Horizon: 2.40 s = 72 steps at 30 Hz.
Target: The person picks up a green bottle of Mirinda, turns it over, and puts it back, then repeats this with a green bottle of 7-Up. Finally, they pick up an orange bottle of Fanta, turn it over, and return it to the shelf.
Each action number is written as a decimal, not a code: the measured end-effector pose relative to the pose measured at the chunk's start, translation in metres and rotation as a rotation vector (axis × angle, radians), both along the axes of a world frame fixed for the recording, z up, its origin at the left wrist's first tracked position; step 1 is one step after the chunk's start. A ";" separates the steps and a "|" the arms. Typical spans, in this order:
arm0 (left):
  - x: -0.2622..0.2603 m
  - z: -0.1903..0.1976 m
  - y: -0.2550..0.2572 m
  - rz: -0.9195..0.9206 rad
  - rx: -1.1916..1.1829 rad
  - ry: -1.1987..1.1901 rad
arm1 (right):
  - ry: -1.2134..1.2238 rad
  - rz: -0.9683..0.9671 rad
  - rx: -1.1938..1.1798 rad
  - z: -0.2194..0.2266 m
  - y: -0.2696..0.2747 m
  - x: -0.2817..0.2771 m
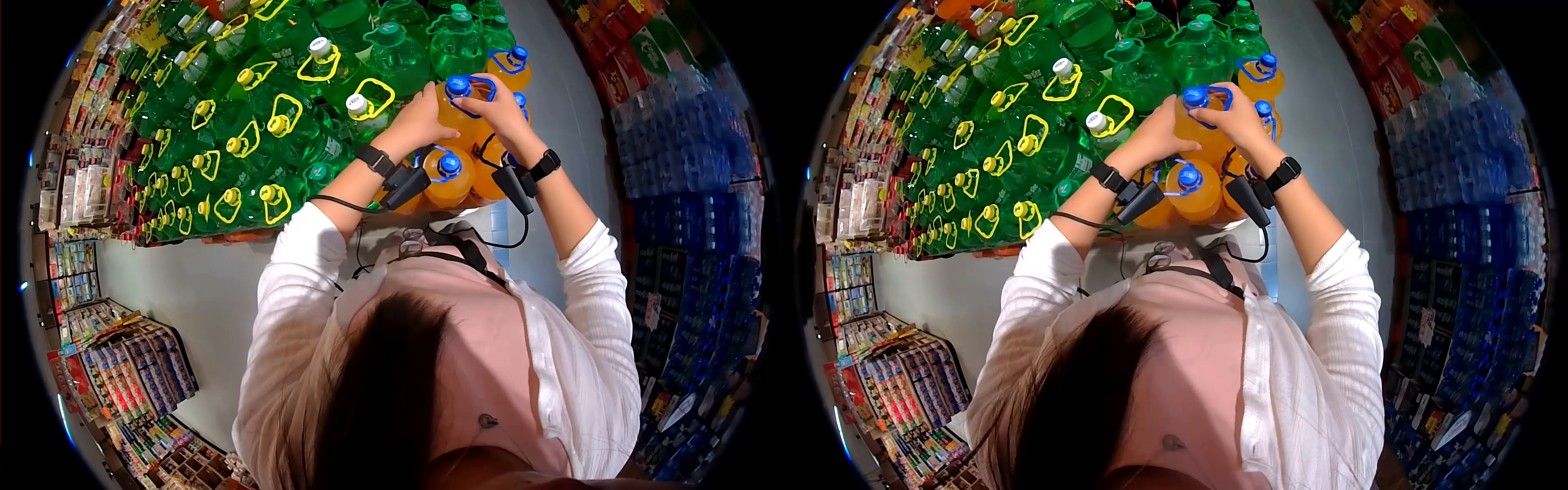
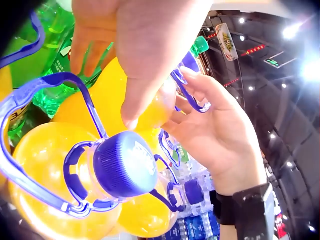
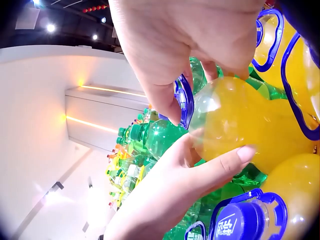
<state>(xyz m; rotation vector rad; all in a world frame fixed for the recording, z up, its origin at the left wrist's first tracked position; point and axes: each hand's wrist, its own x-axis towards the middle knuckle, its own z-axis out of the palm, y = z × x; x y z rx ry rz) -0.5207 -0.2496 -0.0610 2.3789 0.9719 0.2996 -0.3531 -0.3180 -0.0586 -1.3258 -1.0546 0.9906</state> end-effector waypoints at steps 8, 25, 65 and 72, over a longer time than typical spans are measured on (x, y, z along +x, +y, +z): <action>-0.018 0.011 -0.025 -0.015 0.093 -0.049 | 0.002 -0.087 0.006 -0.004 -0.004 -0.005; -0.148 0.018 -0.086 0.284 -0.039 -0.453 | -0.499 -0.273 0.298 0.042 -0.068 -0.044; -0.131 -0.074 -0.094 0.209 0.140 -0.510 | -0.461 -0.133 0.257 -0.038 -0.091 -0.196; -0.139 -0.067 -0.113 0.253 0.081 -0.610 | -0.464 -0.028 0.226 -0.031 -0.108 -0.196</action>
